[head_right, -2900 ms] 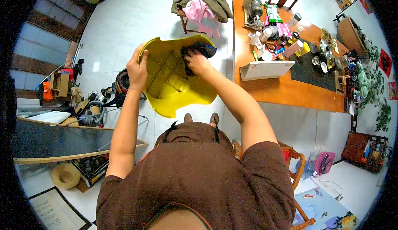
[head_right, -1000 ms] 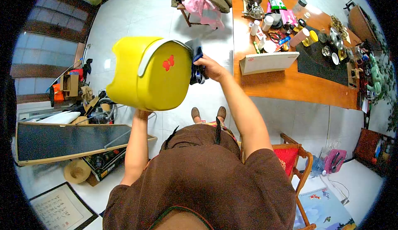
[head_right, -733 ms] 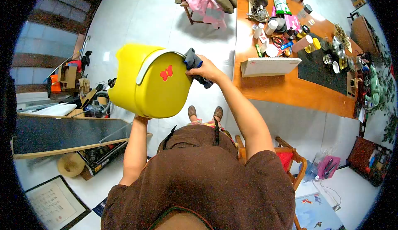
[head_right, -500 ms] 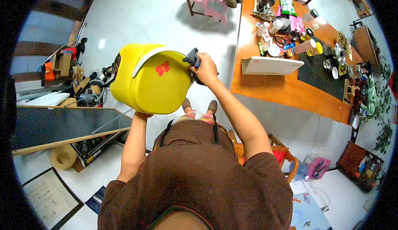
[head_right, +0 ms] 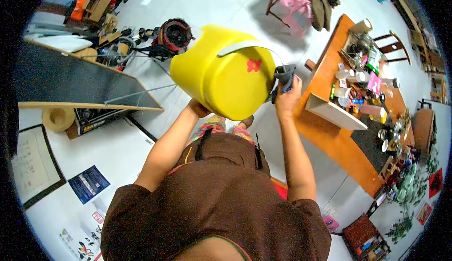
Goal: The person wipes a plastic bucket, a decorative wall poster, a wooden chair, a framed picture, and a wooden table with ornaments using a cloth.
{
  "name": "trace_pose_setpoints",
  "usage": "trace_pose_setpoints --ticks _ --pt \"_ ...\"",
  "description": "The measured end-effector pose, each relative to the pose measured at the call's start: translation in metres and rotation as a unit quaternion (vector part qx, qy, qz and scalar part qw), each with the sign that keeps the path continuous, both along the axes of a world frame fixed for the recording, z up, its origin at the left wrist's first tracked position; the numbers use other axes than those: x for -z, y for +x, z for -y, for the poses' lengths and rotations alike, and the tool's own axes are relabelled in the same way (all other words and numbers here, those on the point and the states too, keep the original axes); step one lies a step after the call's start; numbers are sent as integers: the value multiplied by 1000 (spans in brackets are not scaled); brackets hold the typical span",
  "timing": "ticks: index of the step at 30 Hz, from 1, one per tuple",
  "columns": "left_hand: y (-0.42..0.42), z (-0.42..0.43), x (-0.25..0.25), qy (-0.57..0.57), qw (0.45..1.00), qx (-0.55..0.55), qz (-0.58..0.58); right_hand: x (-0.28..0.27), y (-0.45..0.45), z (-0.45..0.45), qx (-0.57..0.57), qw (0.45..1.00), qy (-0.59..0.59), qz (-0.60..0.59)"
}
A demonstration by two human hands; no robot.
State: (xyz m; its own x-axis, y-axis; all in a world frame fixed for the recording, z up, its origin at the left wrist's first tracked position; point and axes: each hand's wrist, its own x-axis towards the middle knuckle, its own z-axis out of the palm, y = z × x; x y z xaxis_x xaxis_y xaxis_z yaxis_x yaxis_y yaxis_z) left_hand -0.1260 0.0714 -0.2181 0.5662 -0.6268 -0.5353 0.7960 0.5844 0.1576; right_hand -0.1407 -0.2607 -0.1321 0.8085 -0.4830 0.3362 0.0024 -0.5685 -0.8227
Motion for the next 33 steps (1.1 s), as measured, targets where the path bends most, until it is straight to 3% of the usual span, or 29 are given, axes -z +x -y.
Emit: trace_pose_setpoints --ticks 3,7,10,11,13,14,17,18,25,28,31,32,33 --pt "1 -13 30 15 999 -15 -34 -2 -4 11 -108 964 214 -114" --pt "19 -25 34 14 997 -14 -80 -39 -2 5 -182 908 257 -275" --pt "30 -44 39 21 996 14 -86 -60 9 -12 -264 904 152 -302" --pt "33 -44 42 58 987 -18 -151 -64 12 -19 -286 898 121 -312" --pt "48 -35 53 131 949 -76 -275 -58 21 -48 -345 907 -50 -235" --pt "55 -36 55 168 922 -102 -333 -59 22 -71 -339 901 -57 -263" --pt "80 -41 53 197 908 -63 -365 -50 46 -120 -293 913 -87 -271" --pt "82 -49 92 192 920 -25 -340 -54 57 -128 -279 916 -92 -273" --pt "125 -82 41 244 926 -21 -288 -49 107 -163 -276 924 -66 -257" --pt "139 -86 36 280 945 12 -167 -43 130 -178 -254 939 -39 -229" --pt "151 -66 1 502 861 -15 -74 -35 151 -188 -234 940 -26 -245" --pt "155 -72 22 500 866 -15 -9 -35 156 -192 -229 941 -21 -247" --pt "161 -64 11 542 838 -53 23 -32 161 -195 -230 940 -23 -252"
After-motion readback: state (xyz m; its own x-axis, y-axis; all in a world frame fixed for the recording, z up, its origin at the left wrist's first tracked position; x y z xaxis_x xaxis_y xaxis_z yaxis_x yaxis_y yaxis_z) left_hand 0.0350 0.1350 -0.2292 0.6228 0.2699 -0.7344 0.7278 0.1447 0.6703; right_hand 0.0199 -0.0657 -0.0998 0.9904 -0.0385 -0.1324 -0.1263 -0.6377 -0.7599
